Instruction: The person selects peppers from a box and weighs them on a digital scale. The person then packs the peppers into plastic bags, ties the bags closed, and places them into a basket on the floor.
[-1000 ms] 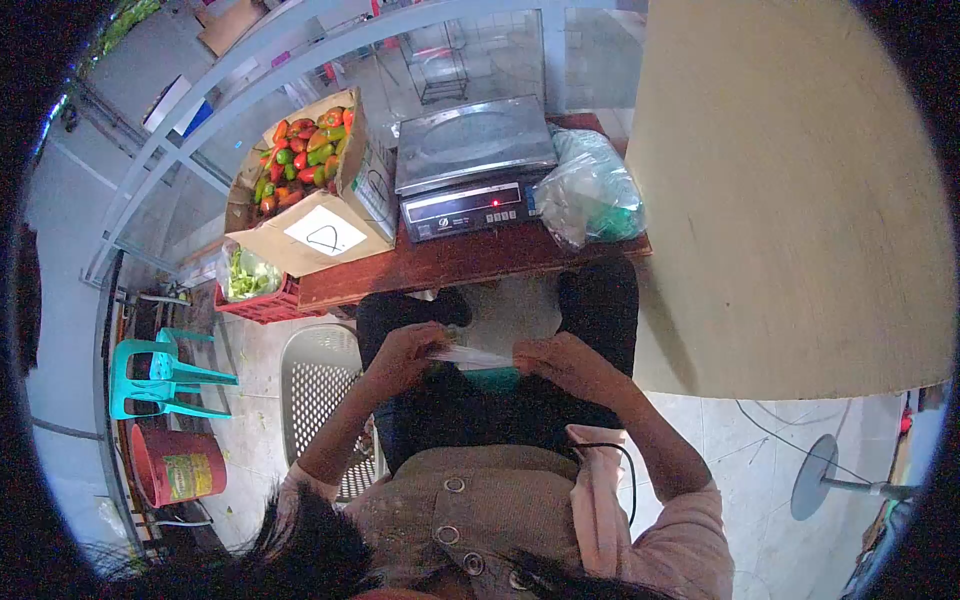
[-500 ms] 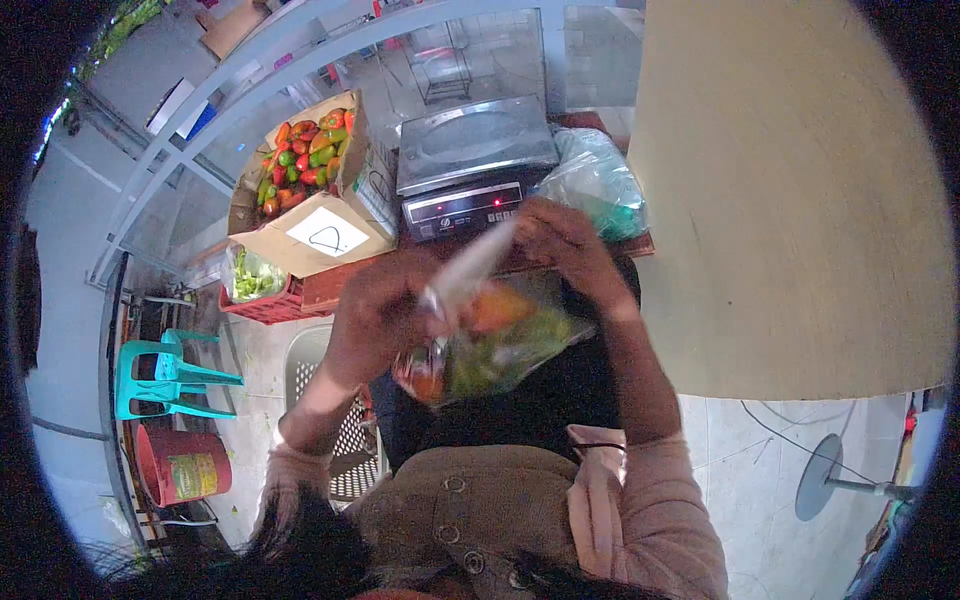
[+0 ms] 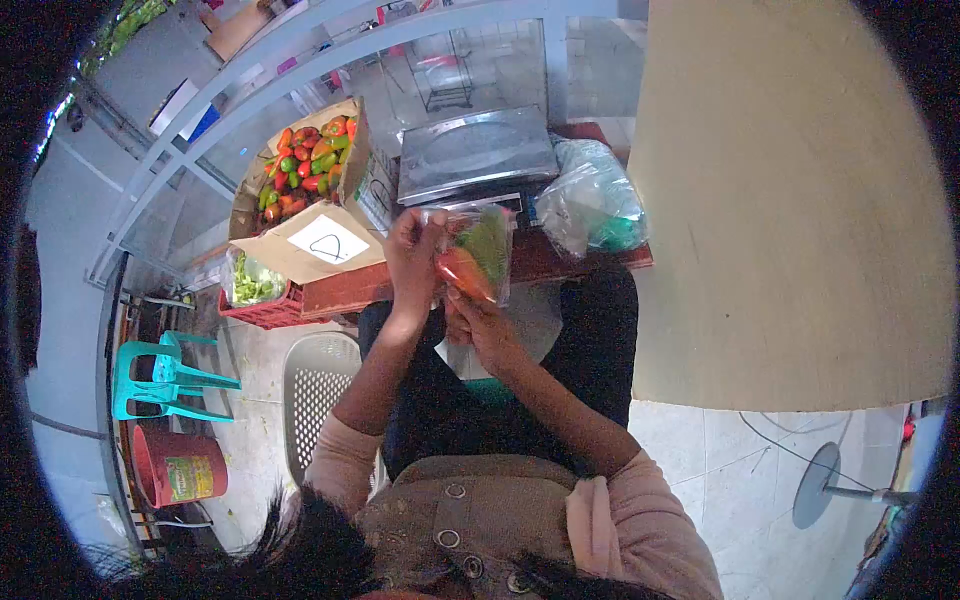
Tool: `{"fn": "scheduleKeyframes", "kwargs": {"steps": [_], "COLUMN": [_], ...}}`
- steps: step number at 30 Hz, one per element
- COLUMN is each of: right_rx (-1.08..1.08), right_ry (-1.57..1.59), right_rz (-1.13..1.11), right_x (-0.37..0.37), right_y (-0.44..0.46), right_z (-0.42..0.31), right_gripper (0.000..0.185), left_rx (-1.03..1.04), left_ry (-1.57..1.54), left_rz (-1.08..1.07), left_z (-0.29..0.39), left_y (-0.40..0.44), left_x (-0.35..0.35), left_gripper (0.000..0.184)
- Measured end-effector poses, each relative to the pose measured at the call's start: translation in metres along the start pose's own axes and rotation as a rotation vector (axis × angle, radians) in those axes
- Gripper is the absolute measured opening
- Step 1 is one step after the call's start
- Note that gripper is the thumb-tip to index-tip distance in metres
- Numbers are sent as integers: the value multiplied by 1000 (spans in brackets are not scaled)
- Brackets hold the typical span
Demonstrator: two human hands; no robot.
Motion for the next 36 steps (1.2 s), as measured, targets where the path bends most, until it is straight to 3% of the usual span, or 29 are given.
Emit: {"fn": "scheduleKeyframes", "kwargs": {"steps": [2, 5, 8, 11, 13, 14, 18, 21, 24, 28, 31, 33, 35, 36], "right_rx": [16, 126, -252, -346, -491, -562, -426, -362, -300, -50, -113, -154, -80, -134], "right_ry": [50, -378, -1079, -1470, -1381, -1335, -1018, -700, -393, -23, 496, 840, 880, 887], "right_rz": [11, 95, 279, 243, 201, 181, -140, -417, -629, -401, -309, -240, -266, -470], "right_x": [-12, -18, -6, -12, -17, -18, 0, 23, 27, 14, -2, -4, 32, 46], "right_y": [-1, -13, -27, -32, -35, -36, -19, -7, 4, -14, -15, -11, -13, -6], "right_z": [11, -13, -47, -86, -116, -131, -164, -158, -136, -104, -41, -10, -15, -19], "right_gripper": [27, 25, 22, 20, 21, 22, 28, 31, 30, 36, 39, 43, 31, 29], "left_rx": [24, -25, 11, 45, 6, 10, 64, 325, 433, 429, 430, 318, 228, 197], "left_ry": [-113, 291, 350, 304, 296, 111, 70, 216, 324, 268, 348, 300, 329, 382], "left_rz": [35, 71, 10, -152, -319, -391, -684, -741, -768, -755, -610, -514, -437, -404], "left_z": [-11, -3, 0, -6, 9, 24, 86, 144, 179, 186, 176, 159, 135, 118], "left_y": [-5, -16, -28, -33, -38, -42, -56, -58, -58, -53, -39, -23, -9, -2], "left_x": [7, 1, 11, 15, 18, 22, 36, 47, 55, 57, 52, 45, 36, 29], "left_gripper": [21, 20, 19, 14, 13, 13, 12, 23, 27, 26, 19, 18, 17, 17]}}
Point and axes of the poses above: each hand's wrist, its own y-axis towards the middle knuckle, its own x-axis out of the palm, z = x × y, the point moved 8 cm from there along y, towards the middle knuckle, and after that the axes turned 12 degrees about -z, right-handed, at the moved point
